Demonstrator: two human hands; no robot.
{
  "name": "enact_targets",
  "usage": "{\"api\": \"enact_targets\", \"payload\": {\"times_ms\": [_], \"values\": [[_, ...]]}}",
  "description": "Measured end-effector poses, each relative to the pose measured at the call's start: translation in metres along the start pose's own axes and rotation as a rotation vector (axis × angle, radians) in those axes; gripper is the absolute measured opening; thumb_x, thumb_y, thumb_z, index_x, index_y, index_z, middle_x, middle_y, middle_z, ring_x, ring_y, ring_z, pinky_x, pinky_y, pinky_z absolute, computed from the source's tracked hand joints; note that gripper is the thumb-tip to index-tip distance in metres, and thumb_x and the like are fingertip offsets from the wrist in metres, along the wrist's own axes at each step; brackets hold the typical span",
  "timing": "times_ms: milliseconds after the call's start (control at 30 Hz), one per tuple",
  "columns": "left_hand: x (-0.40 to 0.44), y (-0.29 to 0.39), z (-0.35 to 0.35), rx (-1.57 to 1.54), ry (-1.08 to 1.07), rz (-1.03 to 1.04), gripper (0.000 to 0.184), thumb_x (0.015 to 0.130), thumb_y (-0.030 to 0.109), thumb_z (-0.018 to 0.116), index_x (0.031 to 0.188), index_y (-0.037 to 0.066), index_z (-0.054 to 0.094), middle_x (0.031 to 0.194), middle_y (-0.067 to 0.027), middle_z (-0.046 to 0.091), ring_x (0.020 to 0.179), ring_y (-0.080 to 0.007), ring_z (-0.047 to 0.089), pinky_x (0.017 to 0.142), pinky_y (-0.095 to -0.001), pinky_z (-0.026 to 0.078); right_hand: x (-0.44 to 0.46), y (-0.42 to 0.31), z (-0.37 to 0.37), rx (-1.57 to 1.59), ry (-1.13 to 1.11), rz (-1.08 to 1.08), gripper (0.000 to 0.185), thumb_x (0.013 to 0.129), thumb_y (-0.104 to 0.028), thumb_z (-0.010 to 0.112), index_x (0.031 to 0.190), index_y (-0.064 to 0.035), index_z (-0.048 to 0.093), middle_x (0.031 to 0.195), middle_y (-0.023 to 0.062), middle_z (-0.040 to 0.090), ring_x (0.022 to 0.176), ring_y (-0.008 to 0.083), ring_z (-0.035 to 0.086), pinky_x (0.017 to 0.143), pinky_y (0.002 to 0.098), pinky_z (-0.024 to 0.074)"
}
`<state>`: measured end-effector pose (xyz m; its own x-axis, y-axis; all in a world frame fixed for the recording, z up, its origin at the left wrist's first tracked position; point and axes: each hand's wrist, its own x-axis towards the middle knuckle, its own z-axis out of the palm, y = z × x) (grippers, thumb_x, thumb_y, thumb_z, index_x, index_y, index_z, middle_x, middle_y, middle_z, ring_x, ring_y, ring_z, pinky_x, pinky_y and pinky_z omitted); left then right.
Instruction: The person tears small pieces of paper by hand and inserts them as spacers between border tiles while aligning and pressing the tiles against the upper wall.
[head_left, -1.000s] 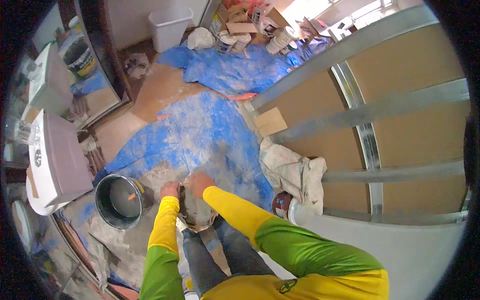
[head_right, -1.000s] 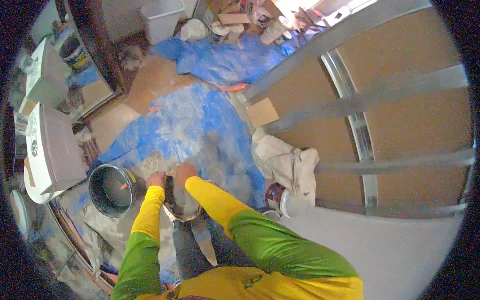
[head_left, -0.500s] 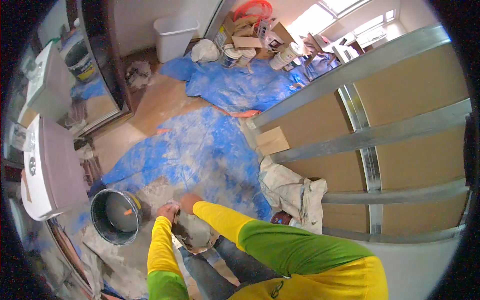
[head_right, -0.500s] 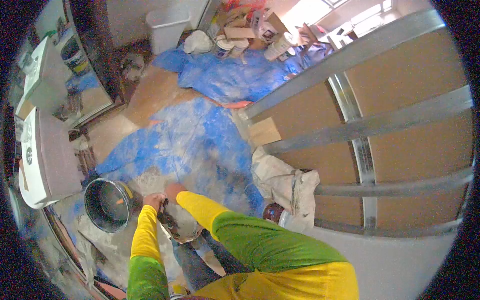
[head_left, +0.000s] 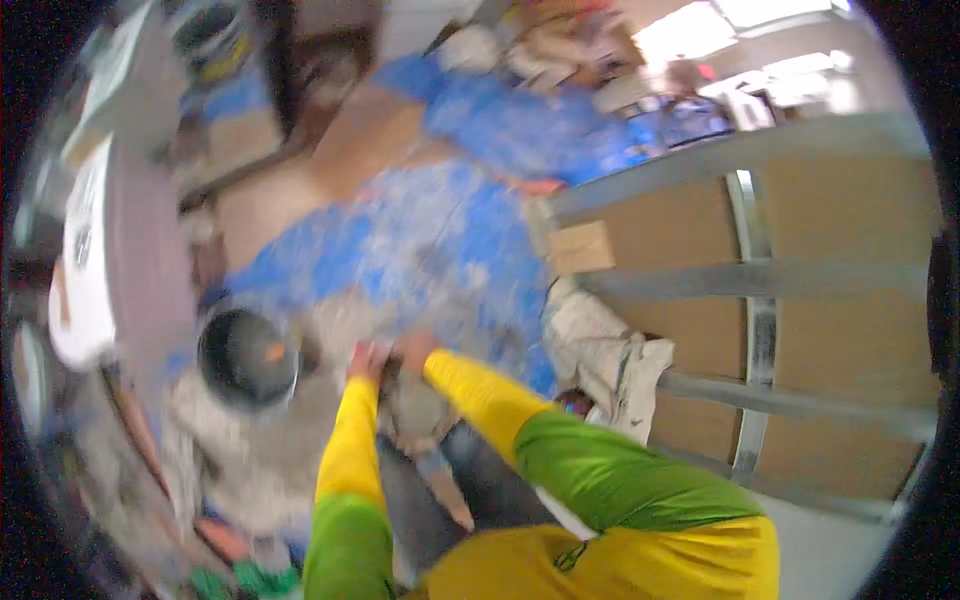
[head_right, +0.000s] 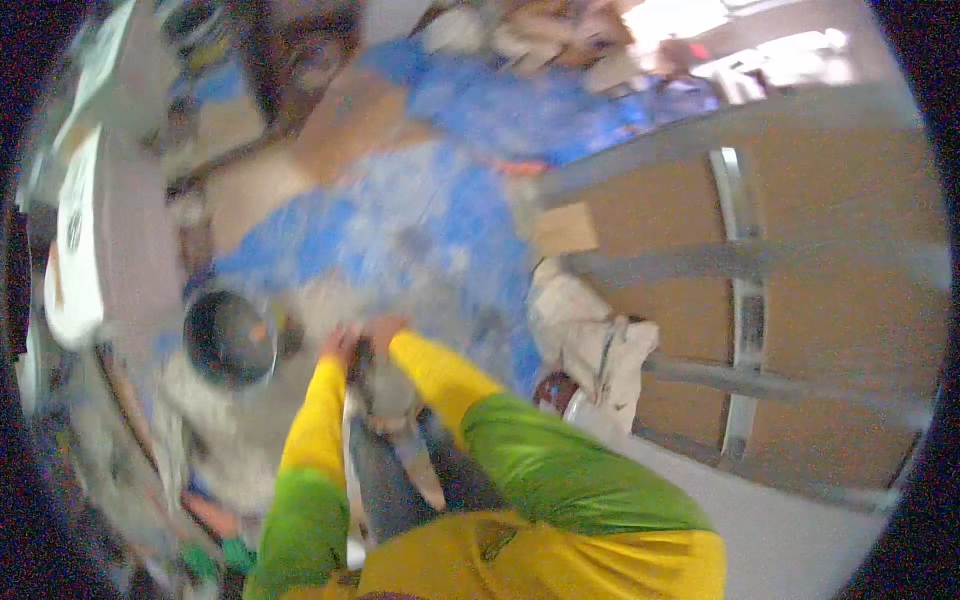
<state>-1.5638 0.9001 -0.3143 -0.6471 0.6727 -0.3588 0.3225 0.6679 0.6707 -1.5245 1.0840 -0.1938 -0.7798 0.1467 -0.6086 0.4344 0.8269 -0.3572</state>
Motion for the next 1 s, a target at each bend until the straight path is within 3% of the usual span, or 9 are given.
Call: {"api": "enact_targets", "payload": {"times_ms": [33,67,133,167,267,367,433,733,1000], "values": [[0.003,-0.015,0.008,0.122,-0.026,0.032,0.037,0.093,0.033,0.047,0.126,0.021,0.057,0.132,-0.0147,0.053,0.128,-0.0325,0.044,0.108,-0.0391,0.033,0.004,-0.004,-0.004,-0.017,-0.069,-0.08,0.031,0.08,-0.027,0.057,0.098,-0.0068,0.071,0.103,0.0187,0.067,0.097,0.0347,0.064,0.084,0.0442,0.0512],[0.009,0.055,-0.072,-0.025,-0.321,-0.46,0.04,0.092,0.039,0.046,0.124,0.019,0.058,0.13,-0.0134,0.055,0.123,-0.0317,0.049,0.105,-0.0414,0.036,-0.002,-0.009,-0.01,-0.056,-0.065,-0.002,0.03,0.079,-0.028,0.058,0.097,-0.0076,0.07,0.099,0.018,0.068,0.094,0.0352,0.065,0.083,0.0444,0.0512],[0.001,-0.001,-0.058,0.225,-0.121,-0.127,0.05,0.089,0.049,0.05,0.117,0.011,0.062,0.117,-0.0121,0.063,0.105,-0.0328,0.06,0.093,-0.042,0.045,-0.003,-0.005,-0.02,-0.164,-0.046,-0.248,0.03,0.081,-0.03,0.059,0.109,-0.0283,0.069,0.106,0.0131,0.067,0.093,0.0349,0.064,0.083,0.044,0.0509],[-0.003,-0.015,-0.072,-0.309,-0.071,-0.528,0.049,0.086,0.051,0.055,0.109,0.01,0.067,0.109,-0.0129,0.067,0.099,-0.0309,0.063,0.089,-0.0391,0.048,0.0,-0.009,-0.019,-0.218,-0.112,-0.151,0.032,0.084,-0.033,0.056,0.115,-0.0366,0.065,0.11,0.0118,0.066,0.097,0.0344,0.063,0.086,0.0438,0.05],[-0.032,0.022,-0.081,-0.556,0.109,-0.595,0.047,0.084,0.052,0.059,0.101,0.009,0.07,0.106,-0.0141,0.067,0.095,-0.0277,0.064,0.086,-0.037,0.048,0.009,0.004,0.005,-0.053,0.061,0.054,0.032,0.087,-0.034,0.052,0.105,-0.0122,0.068,0.105,0.0159,0.066,0.098,0.0353,0.061,0.086,0.0436,0.0481],[-0.064,0.04,-0.053,-0.413,0.267,-0.628,0.034,0.084,0.041,0.061,0.101,0.013,0.072,0.099,-0.0143,0.069,0.091,-0.031,0.065,0.085,-0.0371,0.049,0.004,-0.001,-0.005,-0.089,0.038,0.067,0.03,0.087,-0.034,0.054,0.102,-0.0115,0.068,0.103,0.0175,0.066,0.095,0.0373,0.062,0.085,0.0447,0.0483],[-0.072,0.028,-0.032,-0.839,0.372,-0.686,0.035,0.083,0.04,0.062,0.099,0.01,0.072,0.096,-0.0156,0.069,0.092,-0.0323,0.064,0.087,-0.0377,0.048,0.003,-0.005,-0.005,-0.085,0.043,0.085,0.03,0.086,-0.033,0.055,0.1,-0.011,0.069,0.101,0.0181,0.066,0.094,0.0379,0.062,0.085,0.045,0.0484],[-0.119,0.088,-0.1,-0.529,0.631,-0.533,0.017,0.083,0.021,0.068,0.093,0.008,0.072,0.099,-0.0114,0.069,0.09,-0.0237,0.064,0.087,-0.0343,0.048,-0.001,-0.011,-0.031,-0.116,0.02,0.072,0.035,0.085,-0.037,0.056,0.101,-0.0081,0.068,0.101,0.0203,0.065,0.098,0.0386,0.061,0.088,0.0462,0.0469],[-0.221,0.173,-0.174,-1.497,1.093,-0.322,0.032,0.092,0.023,0.062,0.112,-0.002,0.062,0.101,-0.006,0.066,0.09,-0.0151,0.061,0.083,-0.0277,0.047,-0.08,-0.037,-0.065,0.181,0.166,-0.334,0.056,0.087,-0.046,0.057,0.125,-0.0045,0.054,0.111,0.0209,0.064,0.1,0.034,0.063,0.083,0.0445,0.0507]]}}
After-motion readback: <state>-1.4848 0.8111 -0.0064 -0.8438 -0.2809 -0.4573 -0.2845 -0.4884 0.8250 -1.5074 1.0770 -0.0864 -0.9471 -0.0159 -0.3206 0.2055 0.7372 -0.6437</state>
